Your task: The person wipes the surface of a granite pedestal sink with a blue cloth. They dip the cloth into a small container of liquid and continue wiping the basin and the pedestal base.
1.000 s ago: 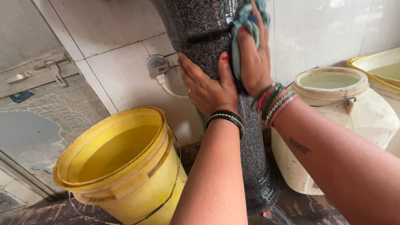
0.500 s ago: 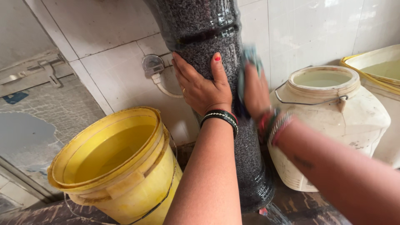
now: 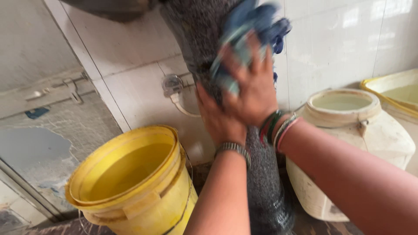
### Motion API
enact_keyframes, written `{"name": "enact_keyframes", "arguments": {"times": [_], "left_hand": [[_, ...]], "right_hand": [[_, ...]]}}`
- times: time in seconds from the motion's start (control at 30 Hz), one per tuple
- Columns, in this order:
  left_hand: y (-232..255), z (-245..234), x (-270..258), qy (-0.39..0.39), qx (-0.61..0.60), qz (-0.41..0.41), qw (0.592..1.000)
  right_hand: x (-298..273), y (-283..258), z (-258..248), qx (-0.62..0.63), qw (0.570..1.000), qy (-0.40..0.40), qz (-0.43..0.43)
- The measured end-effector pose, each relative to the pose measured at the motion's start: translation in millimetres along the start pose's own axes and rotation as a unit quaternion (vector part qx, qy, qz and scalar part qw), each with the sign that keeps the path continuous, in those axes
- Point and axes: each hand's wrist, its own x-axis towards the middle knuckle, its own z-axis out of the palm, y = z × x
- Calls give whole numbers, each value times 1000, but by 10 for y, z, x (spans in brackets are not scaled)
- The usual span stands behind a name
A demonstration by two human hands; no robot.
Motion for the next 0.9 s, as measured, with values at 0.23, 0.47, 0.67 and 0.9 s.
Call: {"name": "enact_keyframes", "arguments": {"times": [0.23,0.47,0.67,0.9], "left_hand": [[-417,-567,-499,-189,-25,-127,973],[-491,-1153,-750,-296,138,-140,935],[-283,-1301,-255,-221,97,-65,968],[333,-1073,548,-120,58,63,989]], "right_hand": [[-205,-291,139,-116,928,-280,-215],[-593,-537,54,-106,838,-400,-355],[-125,-535,-109,-118,783,-521,-319],[889,-137,-149,-166,881,-273,-350]]}}
